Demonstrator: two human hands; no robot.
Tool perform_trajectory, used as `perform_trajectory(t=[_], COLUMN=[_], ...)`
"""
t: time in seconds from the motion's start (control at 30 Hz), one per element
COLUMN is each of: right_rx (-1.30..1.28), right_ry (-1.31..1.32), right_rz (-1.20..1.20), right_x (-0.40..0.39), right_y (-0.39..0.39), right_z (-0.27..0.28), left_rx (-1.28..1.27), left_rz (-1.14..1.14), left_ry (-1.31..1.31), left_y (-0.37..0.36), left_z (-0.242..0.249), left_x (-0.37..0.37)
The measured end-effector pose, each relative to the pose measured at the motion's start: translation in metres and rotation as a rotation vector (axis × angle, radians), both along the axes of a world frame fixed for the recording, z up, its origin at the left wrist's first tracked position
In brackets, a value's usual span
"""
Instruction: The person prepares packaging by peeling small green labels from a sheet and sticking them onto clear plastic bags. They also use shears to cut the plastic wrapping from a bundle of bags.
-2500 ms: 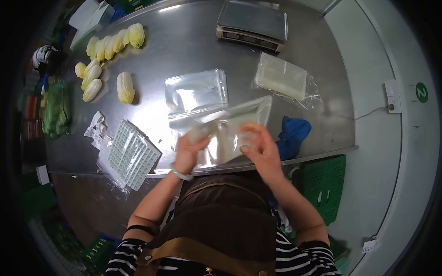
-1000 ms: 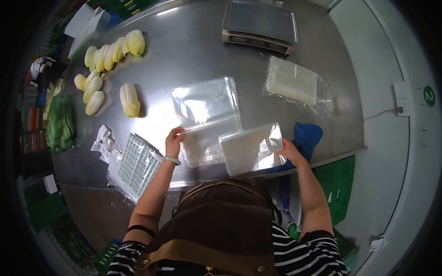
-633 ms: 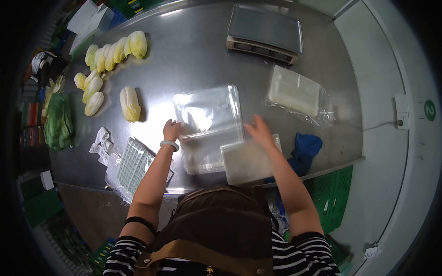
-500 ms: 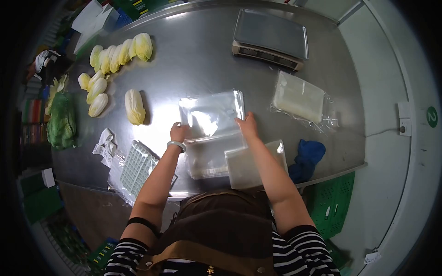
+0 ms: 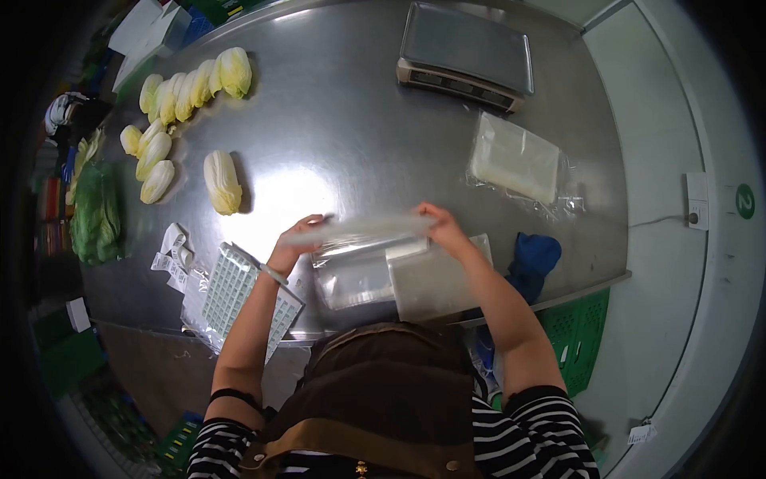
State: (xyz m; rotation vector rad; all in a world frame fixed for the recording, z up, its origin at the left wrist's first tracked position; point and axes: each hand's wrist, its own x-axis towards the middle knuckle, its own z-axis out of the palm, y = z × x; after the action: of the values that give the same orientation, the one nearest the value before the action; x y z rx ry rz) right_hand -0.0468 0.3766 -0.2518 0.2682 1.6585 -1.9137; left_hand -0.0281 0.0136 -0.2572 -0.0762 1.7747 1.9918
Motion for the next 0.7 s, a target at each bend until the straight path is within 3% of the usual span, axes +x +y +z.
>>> perform_trajectory(t=[0.03, 0.07, 0.17, 0.23, 0.27, 0.37, 0.47, 0.57, 0.7], right_rx=[-0.136, -0.273, 0.324, 0.548, 0.662, 0.68, 0.779, 0.966, 0.805], right_ry=[-0.034, -0.067, 0.782, 1.048, 1.18, 0.97, 0.923, 0.598, 0.422], right_rz=[0.045, 0.09, 0.486, 0.628, 0.702, 0.828, 0.569, 0.86, 1.253], right_x=[0.005, 0.009, 0.023, 0.026, 0.027, 0.015, -0.002, -0.015, -0.042], right_y=[0.004, 0.006, 0.01, 0.009, 0.007, 0.003, -0.027, -0.049, -0.062], right_z=[-0.003, -0.005, -0.009, 0.0, 0.004, 0.01, 0.023, 0.011, -0.004], left_rx=[0.15, 0.123, -0.331, -0.714, -0.764, -0.89, -0.898, -0.924, -0.934], left_rz=[-0.085, -0.086, -0.266, -0.432, -0.44, -0.446, -0.442, -0.451, -0.473], left_ry=[-0.038, -0.23, 0.356, 0.718, 0.762, 0.869, 0.882, 0.887, 0.862], left_y=[0.0, 0.002, -0.002, 0.005, 0.008, 0.012, 0.013, 0.014, 0.012], left_z=[0.004, 0.008, -0.023, -0.018, -0.019, -0.029, -0.034, -0.034, -0.033], left_x=[0.007, 0.019, 0.051, 0.061, 0.065, 0.075, 0.077, 0.08, 0.082])
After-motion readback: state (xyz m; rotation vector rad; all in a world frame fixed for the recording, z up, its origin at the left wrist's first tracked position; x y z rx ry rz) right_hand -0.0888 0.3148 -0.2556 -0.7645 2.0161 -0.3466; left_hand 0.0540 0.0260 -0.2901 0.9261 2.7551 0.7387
